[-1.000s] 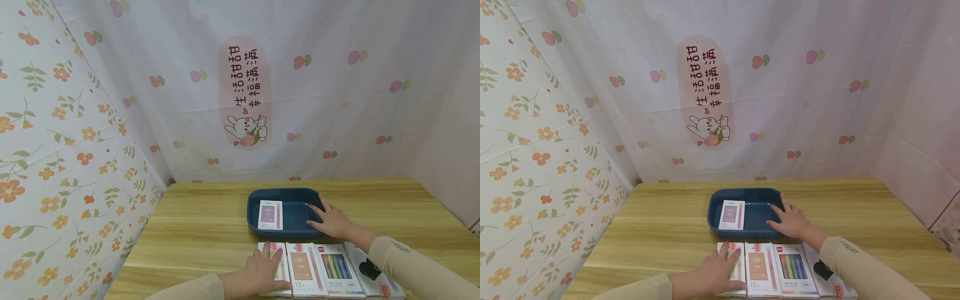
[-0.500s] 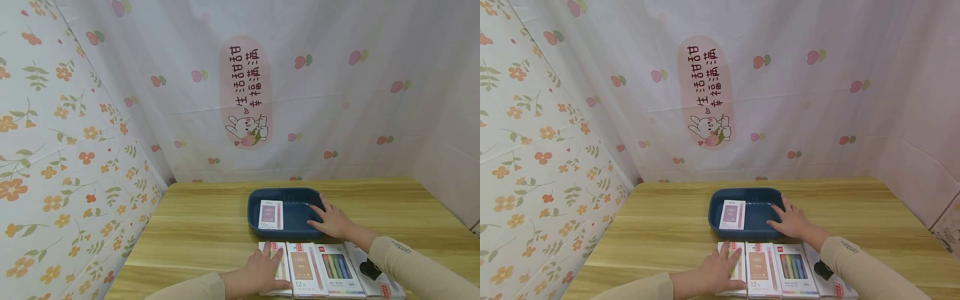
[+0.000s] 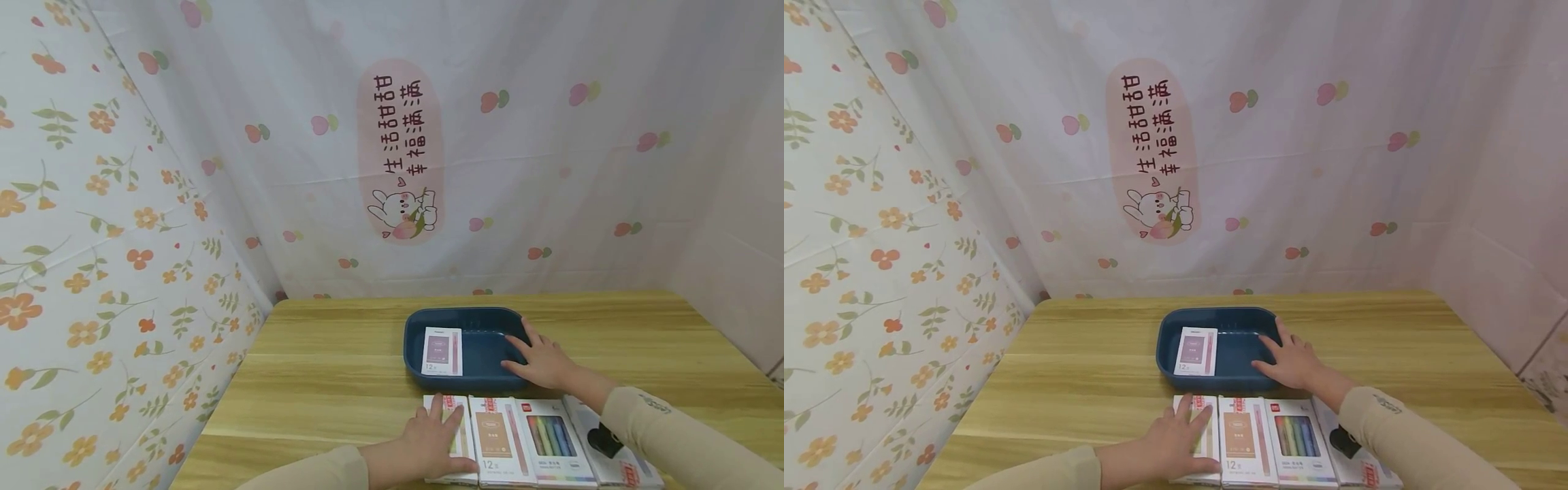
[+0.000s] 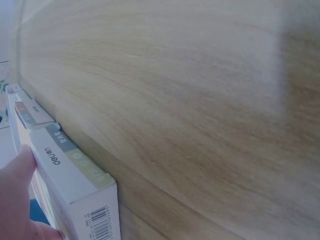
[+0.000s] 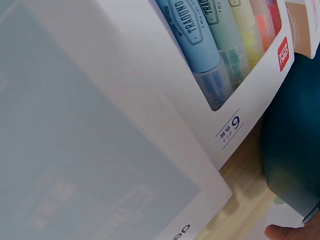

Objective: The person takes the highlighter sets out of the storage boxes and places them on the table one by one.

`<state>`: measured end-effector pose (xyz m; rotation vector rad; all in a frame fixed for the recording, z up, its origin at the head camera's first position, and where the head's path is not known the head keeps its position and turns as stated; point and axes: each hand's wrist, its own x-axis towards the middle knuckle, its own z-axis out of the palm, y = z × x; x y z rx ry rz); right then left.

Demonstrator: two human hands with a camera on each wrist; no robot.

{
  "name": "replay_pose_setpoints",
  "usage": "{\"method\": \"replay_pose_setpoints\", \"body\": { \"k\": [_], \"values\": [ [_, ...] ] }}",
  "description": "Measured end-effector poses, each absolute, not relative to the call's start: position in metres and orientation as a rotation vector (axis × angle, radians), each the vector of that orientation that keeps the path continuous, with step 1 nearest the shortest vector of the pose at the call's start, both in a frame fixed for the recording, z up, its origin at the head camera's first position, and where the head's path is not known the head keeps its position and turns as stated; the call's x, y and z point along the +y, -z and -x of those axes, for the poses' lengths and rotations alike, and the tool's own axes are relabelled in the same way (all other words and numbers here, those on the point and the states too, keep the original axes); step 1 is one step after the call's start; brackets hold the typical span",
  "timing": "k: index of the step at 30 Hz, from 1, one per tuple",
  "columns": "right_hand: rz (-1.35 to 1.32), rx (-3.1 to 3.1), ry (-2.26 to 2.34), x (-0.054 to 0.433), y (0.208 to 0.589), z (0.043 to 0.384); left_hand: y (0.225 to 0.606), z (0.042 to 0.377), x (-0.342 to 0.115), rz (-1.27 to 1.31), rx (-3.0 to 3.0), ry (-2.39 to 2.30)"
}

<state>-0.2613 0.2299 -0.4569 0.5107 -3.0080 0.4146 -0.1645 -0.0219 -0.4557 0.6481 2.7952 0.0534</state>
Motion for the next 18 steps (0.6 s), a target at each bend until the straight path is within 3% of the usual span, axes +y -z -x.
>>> {"method": "replay_pose_setpoints", "body": {
  "k": [10, 18],
  "values": [
    [-0.516, -2.999, -0.406, 0.229, 0.455, 0.26, 0.453, 0.167, -0.022, -0.646, 2.813, 0.016],
    [-0.511, -3.0, -0.403, 0.229, 0.455, 0.26, 0.433, 0.172, -0.026, -0.795, 2.944, 0.09]
  ]
}}
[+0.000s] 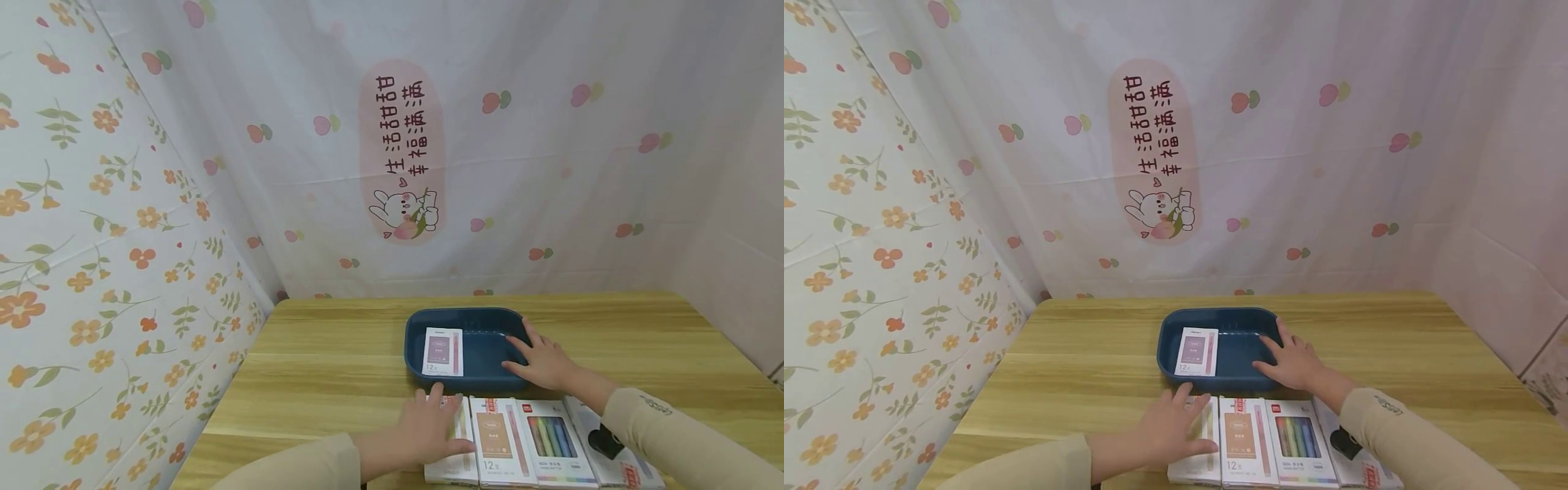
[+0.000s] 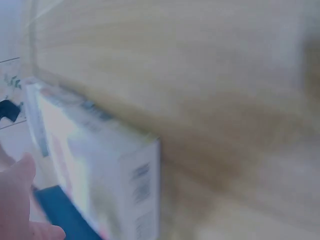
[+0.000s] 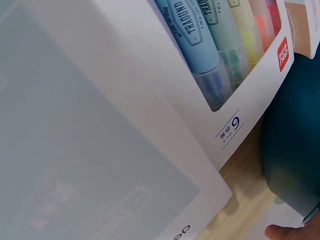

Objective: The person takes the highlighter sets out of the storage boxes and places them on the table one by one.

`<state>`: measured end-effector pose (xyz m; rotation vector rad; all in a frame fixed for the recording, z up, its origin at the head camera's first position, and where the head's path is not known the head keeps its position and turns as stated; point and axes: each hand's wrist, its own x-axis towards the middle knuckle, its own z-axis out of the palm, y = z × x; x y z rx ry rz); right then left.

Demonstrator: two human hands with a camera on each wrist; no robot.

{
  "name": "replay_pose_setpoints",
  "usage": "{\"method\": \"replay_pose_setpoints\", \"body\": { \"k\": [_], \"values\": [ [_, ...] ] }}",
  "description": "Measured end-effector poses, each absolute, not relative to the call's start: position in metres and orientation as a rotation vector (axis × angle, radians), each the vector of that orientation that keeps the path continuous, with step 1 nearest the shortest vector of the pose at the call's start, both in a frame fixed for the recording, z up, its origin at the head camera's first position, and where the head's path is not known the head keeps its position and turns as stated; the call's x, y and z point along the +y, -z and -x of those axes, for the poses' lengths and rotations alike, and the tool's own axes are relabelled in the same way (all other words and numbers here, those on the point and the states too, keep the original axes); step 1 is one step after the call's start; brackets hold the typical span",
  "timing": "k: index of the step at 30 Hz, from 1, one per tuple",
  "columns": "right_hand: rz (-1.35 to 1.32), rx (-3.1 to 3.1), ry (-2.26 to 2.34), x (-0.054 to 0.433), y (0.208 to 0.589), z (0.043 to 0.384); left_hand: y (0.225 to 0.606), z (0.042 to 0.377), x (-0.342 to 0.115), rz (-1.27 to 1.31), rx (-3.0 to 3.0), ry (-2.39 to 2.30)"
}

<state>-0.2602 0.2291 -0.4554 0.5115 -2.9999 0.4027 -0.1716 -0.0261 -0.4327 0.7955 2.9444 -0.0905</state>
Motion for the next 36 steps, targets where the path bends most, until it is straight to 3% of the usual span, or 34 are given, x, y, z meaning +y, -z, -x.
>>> {"method": "replay_pose_setpoints", "body": {
  "k": [17, 36],
  "values": [
    [-0.52, -3.004, -0.386, 0.229, 0.455, 0.26, 0.391, 0.22, -0.017, -0.774, 3.103, 0.143],
    [-0.53, -3.006, -0.395, 0.23, 0.456, 0.26, 0.416, 0.283, 0.005, -0.467, 2.924, -0.083]
  ]
}}
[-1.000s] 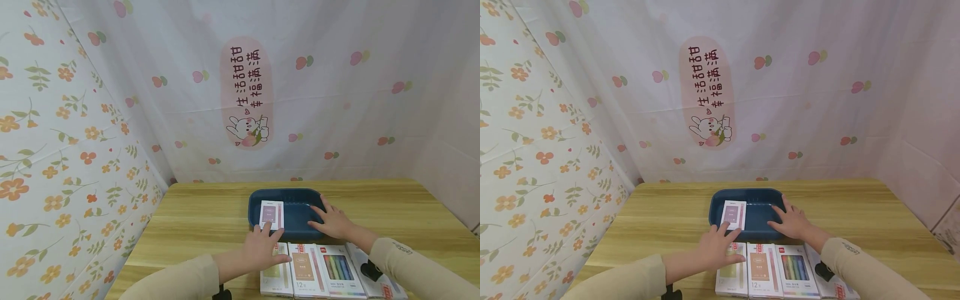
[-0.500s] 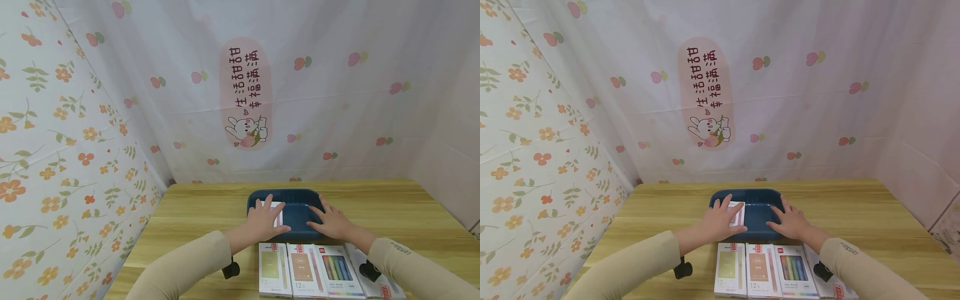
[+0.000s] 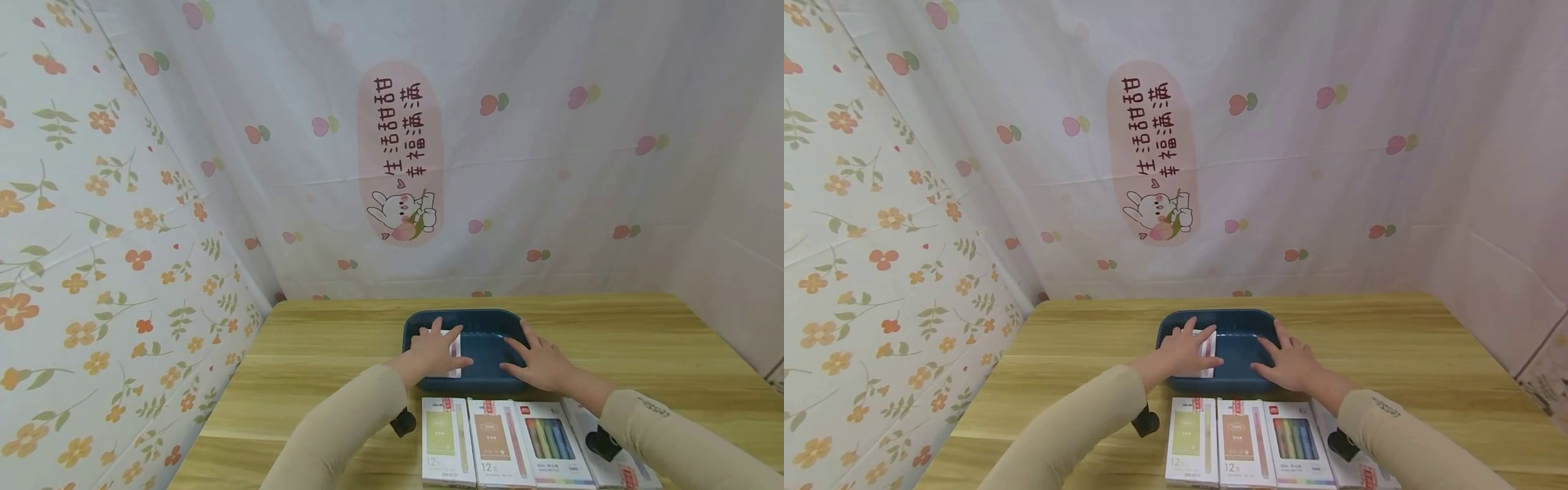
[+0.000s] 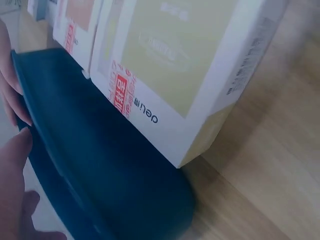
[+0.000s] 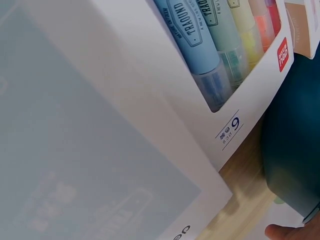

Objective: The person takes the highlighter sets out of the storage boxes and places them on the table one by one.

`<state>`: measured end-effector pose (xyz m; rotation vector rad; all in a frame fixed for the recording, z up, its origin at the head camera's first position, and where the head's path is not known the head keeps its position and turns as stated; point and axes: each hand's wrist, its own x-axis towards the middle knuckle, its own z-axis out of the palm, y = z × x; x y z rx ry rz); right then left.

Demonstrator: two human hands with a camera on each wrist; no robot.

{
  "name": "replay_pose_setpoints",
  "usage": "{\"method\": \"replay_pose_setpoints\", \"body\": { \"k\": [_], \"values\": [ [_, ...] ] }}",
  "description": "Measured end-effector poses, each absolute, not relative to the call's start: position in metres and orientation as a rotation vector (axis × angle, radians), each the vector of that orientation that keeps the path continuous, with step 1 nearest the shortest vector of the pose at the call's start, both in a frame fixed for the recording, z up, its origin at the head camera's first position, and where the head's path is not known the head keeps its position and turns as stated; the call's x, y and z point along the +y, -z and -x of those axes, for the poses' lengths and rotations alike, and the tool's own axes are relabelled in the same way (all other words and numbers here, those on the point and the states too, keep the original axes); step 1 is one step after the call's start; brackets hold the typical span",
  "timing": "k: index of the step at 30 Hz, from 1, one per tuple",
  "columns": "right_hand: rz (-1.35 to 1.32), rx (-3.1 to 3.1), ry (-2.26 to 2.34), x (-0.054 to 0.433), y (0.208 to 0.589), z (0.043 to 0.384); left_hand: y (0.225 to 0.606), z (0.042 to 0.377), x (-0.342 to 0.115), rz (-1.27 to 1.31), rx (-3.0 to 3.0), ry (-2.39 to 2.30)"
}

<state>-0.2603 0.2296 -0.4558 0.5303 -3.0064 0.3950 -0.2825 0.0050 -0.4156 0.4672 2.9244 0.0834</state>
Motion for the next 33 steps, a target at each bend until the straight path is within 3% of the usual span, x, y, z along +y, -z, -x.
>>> {"method": "replay_pose_setpoints", "body": {
  "k": [19, 33],
  "values": [
    [-0.522, -3.003, -0.429, 0.23, 0.457, 0.26, 0.43, 0.292, 0.01, -0.559, 2.806, 0.271],
    [-0.535, -3.001, -0.417, 0.228, 0.455, 0.259, 0.432, 0.295, 0.014, -0.599, 2.829, 0.201]
  ]
}}
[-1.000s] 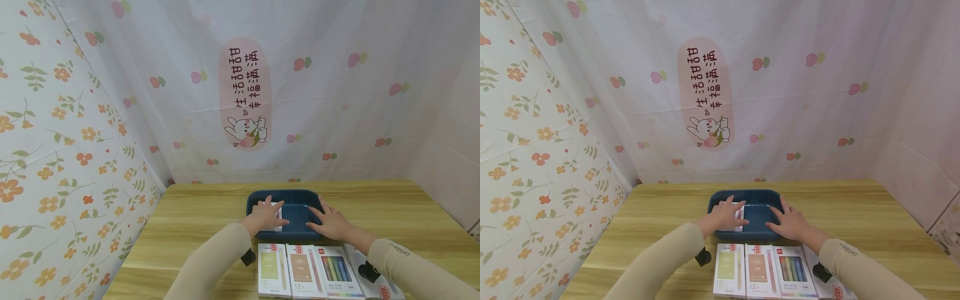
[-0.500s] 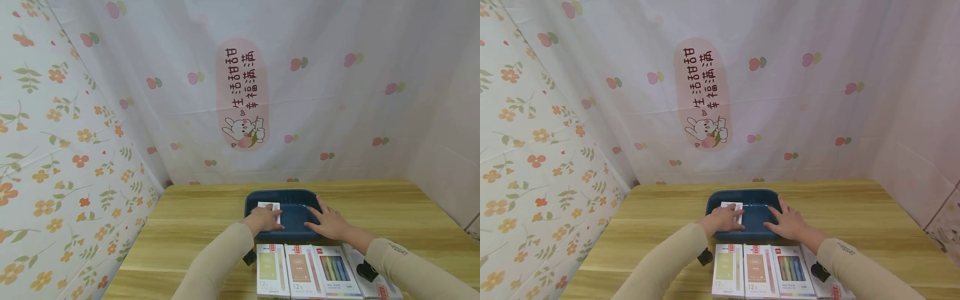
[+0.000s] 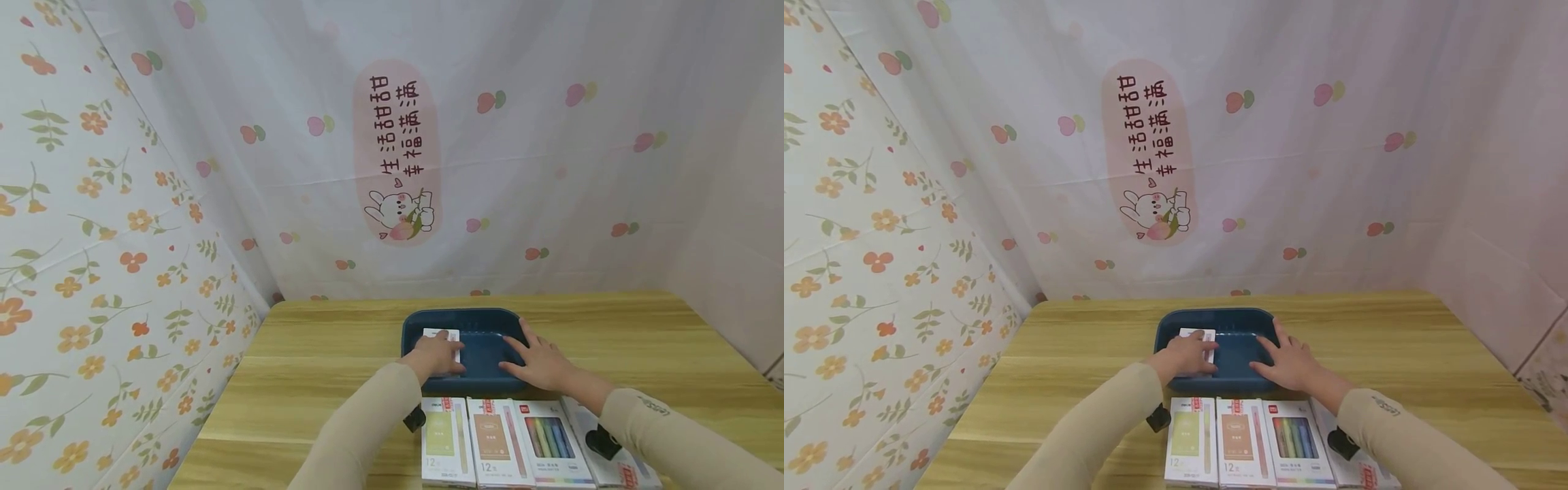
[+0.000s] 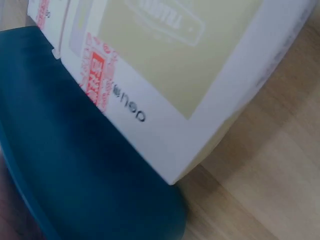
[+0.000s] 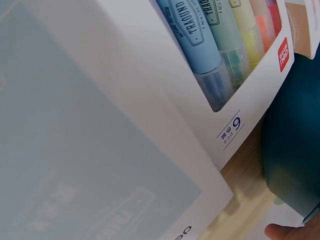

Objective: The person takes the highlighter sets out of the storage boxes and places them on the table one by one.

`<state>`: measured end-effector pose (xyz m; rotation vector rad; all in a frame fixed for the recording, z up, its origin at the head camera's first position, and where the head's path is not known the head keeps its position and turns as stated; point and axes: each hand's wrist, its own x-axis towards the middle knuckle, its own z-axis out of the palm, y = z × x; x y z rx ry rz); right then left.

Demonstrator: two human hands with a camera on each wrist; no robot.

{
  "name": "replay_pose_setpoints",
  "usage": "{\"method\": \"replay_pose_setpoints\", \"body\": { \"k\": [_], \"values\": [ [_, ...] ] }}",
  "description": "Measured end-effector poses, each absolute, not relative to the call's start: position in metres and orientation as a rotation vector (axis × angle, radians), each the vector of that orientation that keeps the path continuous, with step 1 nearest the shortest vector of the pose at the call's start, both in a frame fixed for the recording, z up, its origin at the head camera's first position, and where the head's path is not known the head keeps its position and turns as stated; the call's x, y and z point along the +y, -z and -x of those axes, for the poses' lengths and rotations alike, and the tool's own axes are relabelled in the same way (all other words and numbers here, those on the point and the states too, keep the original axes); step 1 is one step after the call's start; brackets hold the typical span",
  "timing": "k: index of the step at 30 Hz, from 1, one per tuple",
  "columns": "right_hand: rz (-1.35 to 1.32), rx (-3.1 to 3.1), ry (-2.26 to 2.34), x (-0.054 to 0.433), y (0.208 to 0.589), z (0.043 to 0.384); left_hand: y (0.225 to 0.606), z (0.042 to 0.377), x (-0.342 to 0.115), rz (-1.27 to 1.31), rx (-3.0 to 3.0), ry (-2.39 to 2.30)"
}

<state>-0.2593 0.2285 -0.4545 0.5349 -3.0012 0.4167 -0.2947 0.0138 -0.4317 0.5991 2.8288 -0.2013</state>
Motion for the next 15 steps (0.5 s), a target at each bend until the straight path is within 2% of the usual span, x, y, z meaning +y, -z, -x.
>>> {"method": "replay_pose_setpoints", "body": {
  "k": [15],
  "values": [
    [-0.522, -3.016, -0.431, 0.2301, 0.457, 0.2615, 0.4405, 0.2976, 0.0202, -0.486, 2.916, 0.029]
  ]
}}
